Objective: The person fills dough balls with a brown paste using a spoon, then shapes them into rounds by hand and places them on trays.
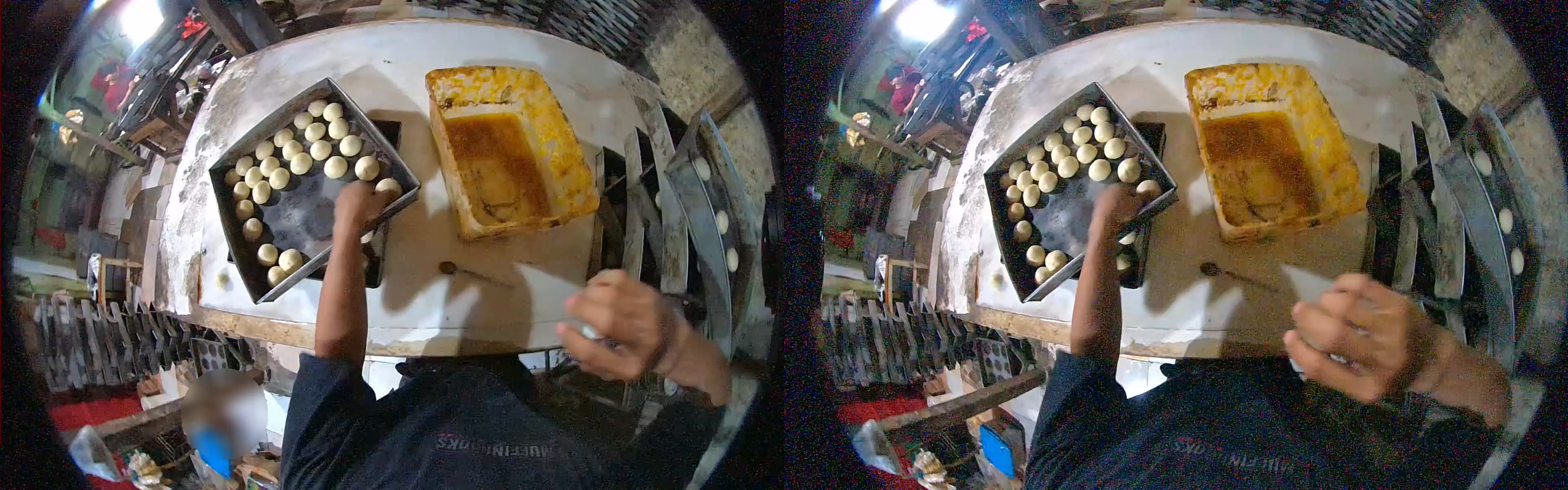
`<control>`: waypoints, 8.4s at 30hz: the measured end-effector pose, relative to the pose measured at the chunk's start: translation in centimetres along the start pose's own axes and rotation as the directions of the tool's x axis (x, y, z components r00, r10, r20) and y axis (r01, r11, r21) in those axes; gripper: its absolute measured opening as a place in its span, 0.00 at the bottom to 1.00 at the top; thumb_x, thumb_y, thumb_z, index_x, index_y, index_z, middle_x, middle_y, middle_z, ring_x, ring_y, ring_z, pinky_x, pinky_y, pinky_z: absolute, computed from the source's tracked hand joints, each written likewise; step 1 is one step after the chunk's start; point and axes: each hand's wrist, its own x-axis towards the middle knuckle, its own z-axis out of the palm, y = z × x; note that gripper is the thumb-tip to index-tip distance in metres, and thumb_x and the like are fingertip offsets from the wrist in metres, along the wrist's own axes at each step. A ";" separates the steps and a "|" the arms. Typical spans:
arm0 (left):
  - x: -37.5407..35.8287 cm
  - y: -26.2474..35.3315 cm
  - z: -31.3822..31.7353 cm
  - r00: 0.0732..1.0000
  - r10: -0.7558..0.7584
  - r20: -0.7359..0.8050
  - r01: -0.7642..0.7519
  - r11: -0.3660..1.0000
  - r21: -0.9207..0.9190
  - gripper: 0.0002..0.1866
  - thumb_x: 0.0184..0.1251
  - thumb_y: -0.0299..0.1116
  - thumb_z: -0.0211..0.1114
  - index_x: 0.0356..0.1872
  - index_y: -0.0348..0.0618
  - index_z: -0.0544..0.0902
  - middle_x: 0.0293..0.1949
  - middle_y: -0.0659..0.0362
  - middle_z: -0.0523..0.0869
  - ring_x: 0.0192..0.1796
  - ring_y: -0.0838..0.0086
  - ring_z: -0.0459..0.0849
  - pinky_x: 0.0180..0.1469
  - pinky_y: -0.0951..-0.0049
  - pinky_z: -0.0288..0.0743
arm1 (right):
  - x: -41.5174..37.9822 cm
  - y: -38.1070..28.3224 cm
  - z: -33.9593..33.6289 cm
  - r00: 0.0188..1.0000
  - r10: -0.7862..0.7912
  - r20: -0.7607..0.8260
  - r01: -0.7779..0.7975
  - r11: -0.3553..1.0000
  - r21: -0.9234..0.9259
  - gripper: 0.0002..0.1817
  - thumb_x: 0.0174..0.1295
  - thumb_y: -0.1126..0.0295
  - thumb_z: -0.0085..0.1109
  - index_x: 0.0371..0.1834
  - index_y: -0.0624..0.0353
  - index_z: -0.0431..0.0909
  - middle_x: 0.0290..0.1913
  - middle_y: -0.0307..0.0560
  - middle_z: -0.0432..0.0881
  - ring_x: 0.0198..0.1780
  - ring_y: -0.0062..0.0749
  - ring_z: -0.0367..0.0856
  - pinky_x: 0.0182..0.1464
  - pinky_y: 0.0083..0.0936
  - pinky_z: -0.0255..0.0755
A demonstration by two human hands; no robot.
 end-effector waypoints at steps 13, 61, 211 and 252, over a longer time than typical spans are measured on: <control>-22.9 9.4 1.7 0.753 0.437 -0.492 -0.658 0.511 -0.553 0.44 0.51 0.26 0.73 0.68 0.39 0.55 0.45 0.46 0.80 0.43 0.58 0.84 0.49 0.64 0.76 | -2.7 -6.0 14.7 0.625 0.754 0.203 -0.432 0.117 0.894 0.28 0.63 0.56 0.61 0.60 0.67 0.74 0.48 0.52 0.80 0.44 0.32 0.81 0.49 0.27 0.76; -21.7 1.2 12.4 0.976 0.076 0.203 0.216 -0.363 -0.906 0.24 0.77 0.40 0.50 0.66 0.38 0.68 0.57 0.55 0.78 0.57 0.70 0.78 0.56 0.70 0.72 | -3.9 -1.3 24.0 0.746 0.660 0.091 -0.600 0.607 0.522 0.17 0.57 0.79 0.52 0.51 0.61 0.77 0.30 0.53 0.76 0.29 0.44 0.76 0.35 0.34 0.73; -42.9 9.2 5.5 0.609 0.024 -0.793 -0.761 0.301 -0.575 0.40 0.46 0.31 0.74 0.64 0.37 0.69 0.51 0.51 0.70 0.54 0.64 0.70 0.55 0.70 0.67 | -2.6 -20.1 8.8 0.813 0.351 -0.465 -0.061 0.845 0.531 0.15 0.46 0.72 0.71 0.38 0.62 0.82 0.37 0.46 0.80 0.37 0.40 0.82 0.40 0.31 0.77; -30.2 40.0 5.8 0.348 0.932 -0.100 -0.516 0.101 -0.851 0.35 0.46 0.29 0.79 0.59 0.40 0.75 0.30 0.60 0.75 0.28 0.77 0.73 0.30 0.76 0.69 | -22.5 13.5 -13.6 0.655 0.628 -0.420 -0.535 0.778 0.328 0.15 0.71 0.62 0.46 0.38 0.64 0.78 0.31 0.46 0.81 0.34 0.28 0.79 0.40 0.26 0.72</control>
